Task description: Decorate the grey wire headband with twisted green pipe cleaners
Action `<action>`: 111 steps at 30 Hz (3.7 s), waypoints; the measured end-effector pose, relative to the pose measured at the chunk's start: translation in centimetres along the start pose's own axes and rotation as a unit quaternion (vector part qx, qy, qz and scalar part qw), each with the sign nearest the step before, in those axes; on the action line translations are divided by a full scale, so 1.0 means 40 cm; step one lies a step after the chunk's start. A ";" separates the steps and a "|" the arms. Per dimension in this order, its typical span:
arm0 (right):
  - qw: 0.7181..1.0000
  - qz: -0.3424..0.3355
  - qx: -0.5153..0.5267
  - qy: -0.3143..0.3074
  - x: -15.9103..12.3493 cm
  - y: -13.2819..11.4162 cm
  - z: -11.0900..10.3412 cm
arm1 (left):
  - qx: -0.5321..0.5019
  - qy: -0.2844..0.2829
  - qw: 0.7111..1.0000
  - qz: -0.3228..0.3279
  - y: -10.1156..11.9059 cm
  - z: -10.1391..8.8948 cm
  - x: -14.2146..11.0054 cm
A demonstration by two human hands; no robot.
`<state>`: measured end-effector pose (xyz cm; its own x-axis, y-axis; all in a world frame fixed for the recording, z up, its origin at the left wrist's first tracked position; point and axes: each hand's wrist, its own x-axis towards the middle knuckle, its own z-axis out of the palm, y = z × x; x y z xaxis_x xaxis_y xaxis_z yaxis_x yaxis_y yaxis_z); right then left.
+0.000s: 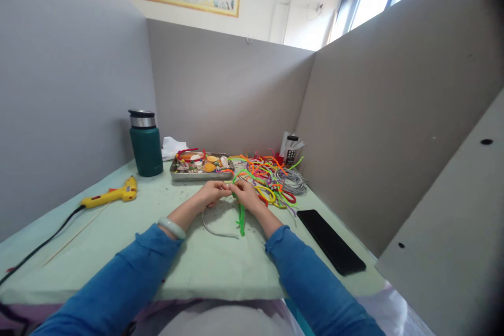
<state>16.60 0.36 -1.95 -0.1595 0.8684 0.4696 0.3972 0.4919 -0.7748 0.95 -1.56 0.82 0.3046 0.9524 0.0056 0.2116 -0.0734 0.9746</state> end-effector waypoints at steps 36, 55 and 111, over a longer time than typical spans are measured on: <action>0.987 0.092 0.126 -0.032 -0.008 -0.023 -0.008 | 0.000 -0.014 1.000 0.016 0.004 0.003 -0.003; 0.958 0.175 0.218 -0.057 -0.011 -0.037 -0.012 | 0.043 0.010 0.997 0.063 0.008 0.008 0.001; 0.979 0.122 0.143 -0.080 -0.013 -0.031 -0.017 | 0.054 0.027 0.997 0.049 0.006 0.007 0.010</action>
<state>16.82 -0.73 -0.95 -0.2394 0.9498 0.2014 0.1746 0.2462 -0.9534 1.38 -1.27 0.98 0.2786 0.9535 0.1154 0.2824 -0.1962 0.9390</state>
